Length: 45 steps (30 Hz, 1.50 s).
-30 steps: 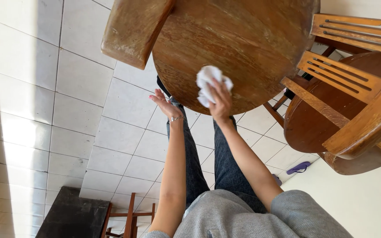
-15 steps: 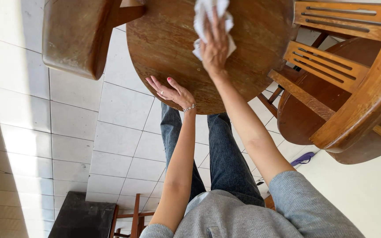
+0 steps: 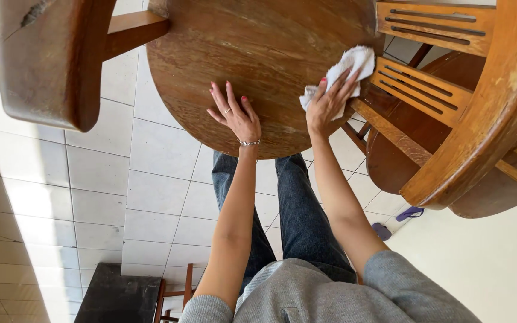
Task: Wiping a wooden chair with a white cloth.
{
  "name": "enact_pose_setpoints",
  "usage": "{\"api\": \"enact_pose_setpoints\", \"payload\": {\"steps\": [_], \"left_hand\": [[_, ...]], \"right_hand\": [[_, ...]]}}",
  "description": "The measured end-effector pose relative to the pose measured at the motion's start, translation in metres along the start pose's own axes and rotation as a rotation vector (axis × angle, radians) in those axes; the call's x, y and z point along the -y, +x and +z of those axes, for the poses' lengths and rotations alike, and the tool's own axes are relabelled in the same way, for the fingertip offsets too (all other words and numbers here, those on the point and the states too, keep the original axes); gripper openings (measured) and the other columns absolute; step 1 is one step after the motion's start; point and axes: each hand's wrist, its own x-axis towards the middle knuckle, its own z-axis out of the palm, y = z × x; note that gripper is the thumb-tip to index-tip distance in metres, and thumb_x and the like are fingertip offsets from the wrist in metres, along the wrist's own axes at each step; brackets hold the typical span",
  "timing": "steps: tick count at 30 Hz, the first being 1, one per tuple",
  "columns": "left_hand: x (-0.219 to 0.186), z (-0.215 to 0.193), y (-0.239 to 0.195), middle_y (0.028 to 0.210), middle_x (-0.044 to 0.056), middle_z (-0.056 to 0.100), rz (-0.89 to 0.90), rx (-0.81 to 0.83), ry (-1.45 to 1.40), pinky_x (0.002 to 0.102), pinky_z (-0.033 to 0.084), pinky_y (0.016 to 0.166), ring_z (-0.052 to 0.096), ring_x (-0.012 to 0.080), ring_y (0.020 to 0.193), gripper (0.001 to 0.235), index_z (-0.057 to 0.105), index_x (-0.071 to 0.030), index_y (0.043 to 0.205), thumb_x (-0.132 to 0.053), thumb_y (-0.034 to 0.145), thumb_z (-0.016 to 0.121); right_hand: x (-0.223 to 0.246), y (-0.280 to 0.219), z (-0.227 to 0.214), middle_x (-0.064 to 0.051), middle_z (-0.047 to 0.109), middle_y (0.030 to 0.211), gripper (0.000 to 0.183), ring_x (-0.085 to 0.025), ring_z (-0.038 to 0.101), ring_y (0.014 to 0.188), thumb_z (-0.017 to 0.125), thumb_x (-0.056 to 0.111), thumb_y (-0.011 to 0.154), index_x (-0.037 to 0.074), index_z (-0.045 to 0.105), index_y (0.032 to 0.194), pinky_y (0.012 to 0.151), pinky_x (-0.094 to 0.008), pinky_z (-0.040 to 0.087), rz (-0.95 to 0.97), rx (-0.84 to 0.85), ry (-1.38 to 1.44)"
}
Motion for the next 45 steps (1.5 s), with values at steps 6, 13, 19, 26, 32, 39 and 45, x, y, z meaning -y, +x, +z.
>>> {"api": "enact_pose_setpoints", "payload": {"steps": [6,13,19,26,32,39,45], "left_hand": [[-0.007,0.022,0.018,0.170,0.009,0.021,0.042,0.047,0.238,0.054,0.004,0.130,0.021,0.0270,0.159,0.053,0.036,-0.016,0.159,-0.034,0.110,0.043],[-0.010,0.020,0.019,0.168,0.011,0.020,0.054,0.038,0.270,0.056,0.004,0.126,0.020,0.0300,0.156,0.062,0.034,-0.014,0.158,-0.042,0.104,0.048],[-0.011,0.022,0.016,0.170,0.010,0.022,0.008,0.032,0.275,0.055,0.007,0.129,0.022,0.0284,0.158,0.054,0.036,-0.017,0.159,-0.033,0.108,0.048],[-0.012,0.021,0.019,0.168,0.008,0.024,-0.017,0.026,0.266,0.055,0.010,0.128,0.024,0.0269,0.156,0.054,0.041,-0.017,0.156,-0.032,0.105,0.052],[-0.009,0.024,0.018,0.168,0.006,0.025,-0.018,0.019,0.269,0.054,0.011,0.127,0.025,0.0255,0.156,0.056,0.043,-0.019,0.156,-0.033,0.103,0.054],[-0.007,0.026,0.018,0.168,0.005,0.025,-0.023,0.028,0.264,0.053,0.011,0.128,0.025,0.0240,0.155,0.055,0.042,-0.020,0.156,-0.034,0.103,0.053],[-0.008,0.025,0.018,0.168,0.004,0.027,-0.027,0.021,0.246,0.053,0.011,0.127,0.026,0.0240,0.155,0.055,0.043,-0.021,0.156,-0.033,0.103,0.054]], "right_hand": [[0.084,0.093,0.046,0.003,0.003,0.173,0.075,-0.027,0.011,0.160,0.059,0.020,0.109,0.034,0.011,0.165,0.132,-0.054,0.029,-0.249,-0.123,0.120],[0.124,-0.002,0.004,0.004,0.027,0.170,0.076,-0.028,0.032,0.158,0.058,-0.007,0.100,0.029,0.031,0.161,0.131,-0.053,0.038,-0.632,0.318,0.480],[0.004,0.000,-0.028,-0.012,0.021,0.172,0.051,-0.035,0.028,0.158,0.049,0.015,0.111,0.017,0.038,0.161,0.132,-0.049,0.030,-0.047,0.099,0.407],[0.044,0.093,0.040,-0.002,0.011,0.172,0.061,-0.034,0.019,0.158,0.055,0.027,0.109,0.022,0.028,0.163,0.129,-0.053,0.031,-0.181,-0.001,0.051],[0.078,0.081,0.025,0.001,0.030,0.169,0.061,-0.031,0.035,0.155,0.058,0.008,0.105,0.030,0.040,0.158,0.128,-0.051,0.042,-0.508,0.225,0.367],[0.029,0.128,0.016,-0.006,0.025,0.168,0.068,-0.032,0.033,0.152,0.064,0.016,0.102,0.022,0.032,0.161,0.126,-0.052,0.036,-0.146,-0.045,0.109],[0.124,0.108,0.037,0.002,0.028,0.168,0.079,-0.027,0.041,0.149,0.068,-0.001,0.093,0.034,0.038,0.157,0.116,-0.041,0.050,-0.404,0.107,0.249]]}}
